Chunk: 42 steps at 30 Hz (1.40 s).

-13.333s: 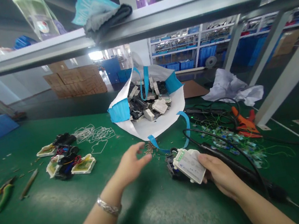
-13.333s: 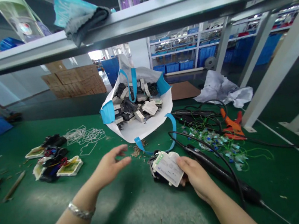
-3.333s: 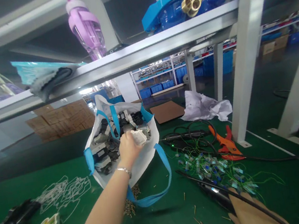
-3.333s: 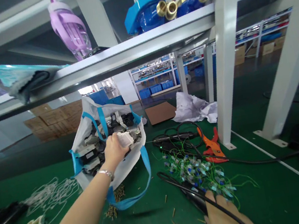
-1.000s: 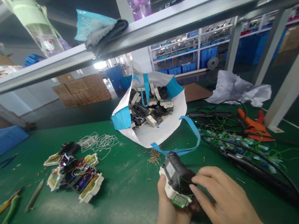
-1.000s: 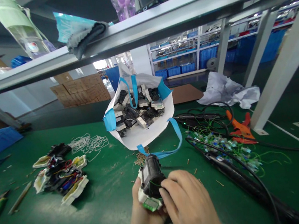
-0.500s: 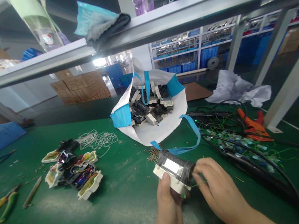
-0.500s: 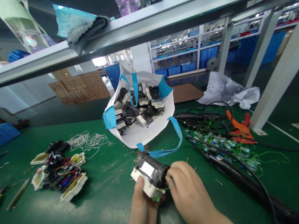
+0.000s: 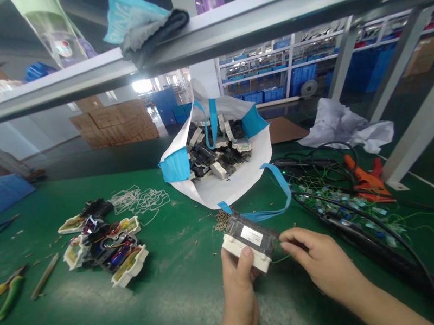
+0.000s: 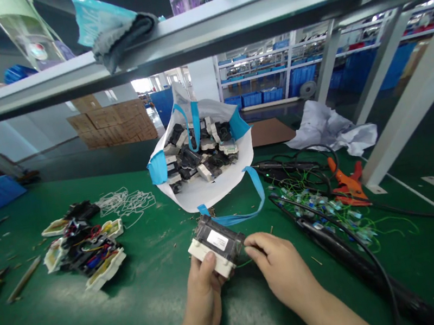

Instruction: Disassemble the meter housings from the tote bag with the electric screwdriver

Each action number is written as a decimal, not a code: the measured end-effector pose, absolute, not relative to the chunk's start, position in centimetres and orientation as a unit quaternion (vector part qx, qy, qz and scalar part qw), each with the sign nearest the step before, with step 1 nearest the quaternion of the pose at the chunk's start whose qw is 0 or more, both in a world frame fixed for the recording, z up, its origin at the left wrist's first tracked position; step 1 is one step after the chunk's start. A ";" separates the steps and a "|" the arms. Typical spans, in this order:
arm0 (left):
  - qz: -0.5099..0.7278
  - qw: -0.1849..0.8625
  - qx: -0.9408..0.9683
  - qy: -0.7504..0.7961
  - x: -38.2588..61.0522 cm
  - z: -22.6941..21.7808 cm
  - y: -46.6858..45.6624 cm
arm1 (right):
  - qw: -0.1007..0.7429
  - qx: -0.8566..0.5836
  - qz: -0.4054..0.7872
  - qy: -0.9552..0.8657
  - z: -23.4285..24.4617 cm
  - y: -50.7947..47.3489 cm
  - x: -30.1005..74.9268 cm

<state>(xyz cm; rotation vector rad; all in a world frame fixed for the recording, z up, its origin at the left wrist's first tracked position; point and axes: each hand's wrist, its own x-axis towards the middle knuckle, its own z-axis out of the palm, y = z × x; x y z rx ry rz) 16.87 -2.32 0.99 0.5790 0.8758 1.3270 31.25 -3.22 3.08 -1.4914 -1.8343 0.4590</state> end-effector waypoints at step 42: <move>0.519 0.684 0.266 0.437 16.9 0.2 -1.8 | 0.542 -0.384 0.611 -0.430 3.4 -3.4 30.6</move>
